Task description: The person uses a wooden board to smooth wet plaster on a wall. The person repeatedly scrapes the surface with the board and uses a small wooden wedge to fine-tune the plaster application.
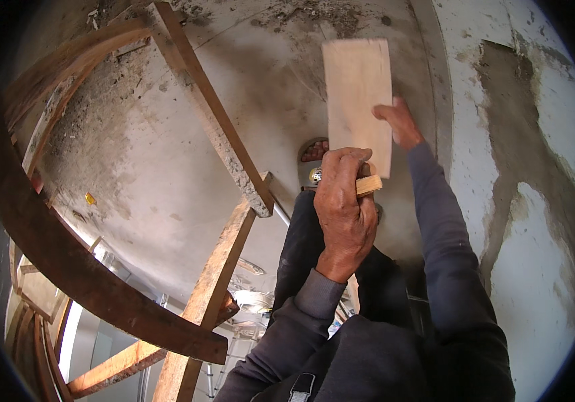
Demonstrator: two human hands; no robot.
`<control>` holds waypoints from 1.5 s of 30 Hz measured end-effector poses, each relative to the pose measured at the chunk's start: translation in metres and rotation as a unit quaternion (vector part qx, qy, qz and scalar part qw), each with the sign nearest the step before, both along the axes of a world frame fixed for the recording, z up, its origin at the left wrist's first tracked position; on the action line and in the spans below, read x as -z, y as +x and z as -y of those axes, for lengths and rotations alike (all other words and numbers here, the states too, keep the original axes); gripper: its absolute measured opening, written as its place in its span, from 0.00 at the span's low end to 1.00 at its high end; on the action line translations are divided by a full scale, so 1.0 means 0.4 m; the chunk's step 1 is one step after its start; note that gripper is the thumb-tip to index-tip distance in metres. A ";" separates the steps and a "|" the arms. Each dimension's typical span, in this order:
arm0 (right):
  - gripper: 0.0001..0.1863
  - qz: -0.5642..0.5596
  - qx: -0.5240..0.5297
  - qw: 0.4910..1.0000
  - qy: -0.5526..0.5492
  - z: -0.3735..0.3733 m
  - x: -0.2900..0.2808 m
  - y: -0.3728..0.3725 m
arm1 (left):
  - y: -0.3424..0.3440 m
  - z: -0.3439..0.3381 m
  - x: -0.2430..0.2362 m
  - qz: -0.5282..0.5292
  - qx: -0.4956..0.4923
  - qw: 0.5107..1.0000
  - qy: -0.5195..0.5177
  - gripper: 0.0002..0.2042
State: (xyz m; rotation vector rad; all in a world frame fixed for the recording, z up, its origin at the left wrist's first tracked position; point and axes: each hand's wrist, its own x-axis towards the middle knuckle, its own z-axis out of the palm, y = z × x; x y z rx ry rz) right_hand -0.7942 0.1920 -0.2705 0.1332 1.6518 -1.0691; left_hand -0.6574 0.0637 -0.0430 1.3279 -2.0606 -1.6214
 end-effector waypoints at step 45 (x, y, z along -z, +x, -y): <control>0.18 -0.596 -0.194 0.725 0.285 0.040 0.056 -0.157 | -0.005 -0.015 0.003 0.003 0.000 1.000 -0.011 0.11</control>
